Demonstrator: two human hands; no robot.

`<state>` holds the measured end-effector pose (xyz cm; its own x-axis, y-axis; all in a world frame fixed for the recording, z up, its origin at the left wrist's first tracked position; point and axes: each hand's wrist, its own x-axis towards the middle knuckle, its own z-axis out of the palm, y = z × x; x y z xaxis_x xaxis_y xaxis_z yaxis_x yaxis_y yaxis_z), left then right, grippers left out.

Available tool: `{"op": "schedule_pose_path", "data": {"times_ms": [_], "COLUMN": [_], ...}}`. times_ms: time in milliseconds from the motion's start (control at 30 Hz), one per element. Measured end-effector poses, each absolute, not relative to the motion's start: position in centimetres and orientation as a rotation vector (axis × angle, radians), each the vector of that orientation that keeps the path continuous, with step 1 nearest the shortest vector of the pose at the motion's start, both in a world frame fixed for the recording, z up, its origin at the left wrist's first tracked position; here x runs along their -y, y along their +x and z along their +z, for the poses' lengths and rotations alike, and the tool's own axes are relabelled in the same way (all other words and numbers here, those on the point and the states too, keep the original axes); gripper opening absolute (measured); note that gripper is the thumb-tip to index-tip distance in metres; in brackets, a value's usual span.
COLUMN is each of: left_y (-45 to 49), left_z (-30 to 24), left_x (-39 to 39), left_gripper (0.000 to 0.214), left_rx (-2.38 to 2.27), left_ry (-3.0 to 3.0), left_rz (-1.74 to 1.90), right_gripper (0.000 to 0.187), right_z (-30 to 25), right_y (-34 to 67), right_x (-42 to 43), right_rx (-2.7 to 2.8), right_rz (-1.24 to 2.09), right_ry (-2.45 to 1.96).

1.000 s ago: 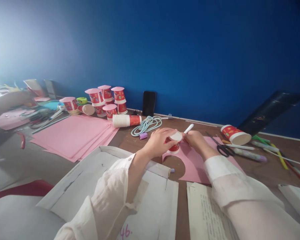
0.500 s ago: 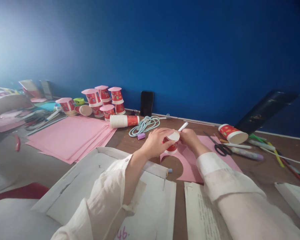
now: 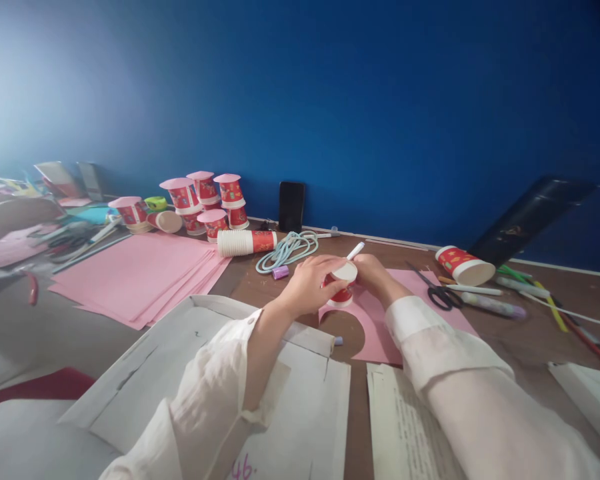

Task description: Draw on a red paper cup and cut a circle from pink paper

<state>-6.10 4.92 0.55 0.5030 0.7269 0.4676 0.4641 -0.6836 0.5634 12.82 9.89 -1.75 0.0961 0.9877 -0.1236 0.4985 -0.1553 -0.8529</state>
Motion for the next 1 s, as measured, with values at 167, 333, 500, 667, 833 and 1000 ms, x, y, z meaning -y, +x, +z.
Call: {"op": "schedule_pose_path", "data": {"times_ms": [167,333,500,667,833,1000], "left_y": [-6.1,-6.1,-6.2,-6.2,-6.2,-6.2], "left_z": [0.6,0.6,0.5,0.5,0.4,0.1], "left_x": [-4.9,-4.9,-4.9,-4.8,-4.8,-5.0], "left_gripper": [0.040,0.040,0.041,0.041,0.041,0.041], "left_rx": [-0.991,-0.961,-0.991,-1.032,-1.005,-1.003], "left_ry": [2.386,2.406,2.399,2.395,2.421,2.424], "left_rz": [0.989,1.010,1.000,0.980,1.028,1.021], "right_gripper": [0.019,0.018,0.017,0.017,0.017,0.017], "right_z": [-1.4,-0.9,-0.6,-0.1,0.2,0.2], "right_y": [12.5,12.0,11.6,11.5,11.5,11.1], "right_x": [-10.1,-10.5,-11.3,-12.6,-14.5,-16.0], "right_rx": [1.472,1.499,1.559,1.713,1.932,2.133], "right_rz": [1.049,1.184,1.308,1.394,1.418,1.404], "right_ry": [-1.688,-1.649,-1.637,-1.600,-1.566,-1.472]}}
